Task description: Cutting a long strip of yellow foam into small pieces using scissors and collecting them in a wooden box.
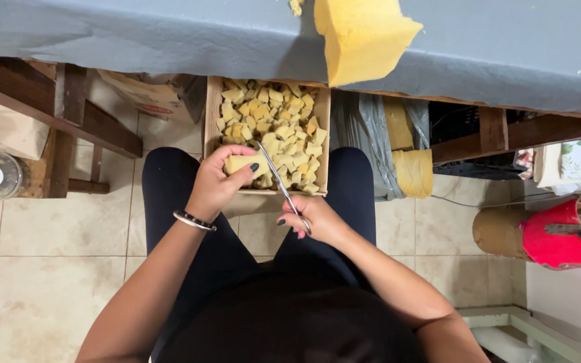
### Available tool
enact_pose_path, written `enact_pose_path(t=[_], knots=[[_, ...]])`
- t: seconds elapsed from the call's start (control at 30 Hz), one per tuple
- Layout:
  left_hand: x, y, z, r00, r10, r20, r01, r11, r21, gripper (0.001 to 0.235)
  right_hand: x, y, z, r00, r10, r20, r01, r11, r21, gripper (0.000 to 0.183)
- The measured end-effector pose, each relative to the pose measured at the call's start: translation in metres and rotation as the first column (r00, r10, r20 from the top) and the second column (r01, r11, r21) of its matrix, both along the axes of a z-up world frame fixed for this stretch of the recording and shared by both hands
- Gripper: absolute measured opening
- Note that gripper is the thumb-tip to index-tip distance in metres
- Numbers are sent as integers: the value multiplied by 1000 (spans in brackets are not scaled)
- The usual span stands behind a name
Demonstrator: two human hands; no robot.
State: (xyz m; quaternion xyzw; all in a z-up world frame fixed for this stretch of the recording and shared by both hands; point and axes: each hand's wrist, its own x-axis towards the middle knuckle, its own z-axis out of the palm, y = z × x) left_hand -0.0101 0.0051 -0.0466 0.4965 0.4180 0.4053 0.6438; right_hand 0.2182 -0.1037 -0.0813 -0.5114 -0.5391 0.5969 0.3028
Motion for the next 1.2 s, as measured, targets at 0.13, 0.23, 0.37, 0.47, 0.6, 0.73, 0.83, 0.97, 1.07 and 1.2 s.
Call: enact_pose_path(t=[0.13, 0.23, 0.37, 0.47, 0.6, 0.73, 0.83, 0.97, 1.07, 1.2], knots=[[0, -1, 11, 996, 71, 52, -71, 997, 14, 28, 14, 8, 13, 998, 71, -3, -70, 997, 18, 19], [1, 2, -5, 990, 105, 95, -107, 994, 19, 28, 21, 14, 33, 941, 309, 135, -326, 937, 126, 47], [15, -3, 10, 982, 57, 180, -54, 998, -26, 37, 12, 13, 55, 886, 402, 231, -435, 894, 110, 55], [24, -12, 20, 980, 12, 200, -1, 999, -53, 40, 4, 16, 60, 881, 388, 271, -428, 897, 108, 55], [29, -16, 9, 980, 12, 199, 21, 987, -162, 35, 3, 19, 51, 916, 241, 320, -304, 939, 162, 49], [23, -17, 9, 982, 54, 180, -27, 989, -148, 35, -4, 14, 38, 939, 151, 309, -215, 959, 184, 39], [19, -16, 4, 984, 19, 180, -6, 997, -74, 43, -8, 12, 38, 972, 103, 213, -128, 986, 105, 31], [16, -15, -22, 978, 39, 204, -21, 996, -87, 41, -10, 11, 33, 983, 94, 157, -104, 993, 57, 28], [13, -14, -29, 975, 69, 213, -42, 991, -128, 40, -7, 10, 20, 989, 82, 126, -86, 996, 27, 25], [8, -13, -42, 964, 86, 251, -38, 981, -191, 56, 10, 8, -1, 982, 173, 78, -179, 981, 75, 33]])
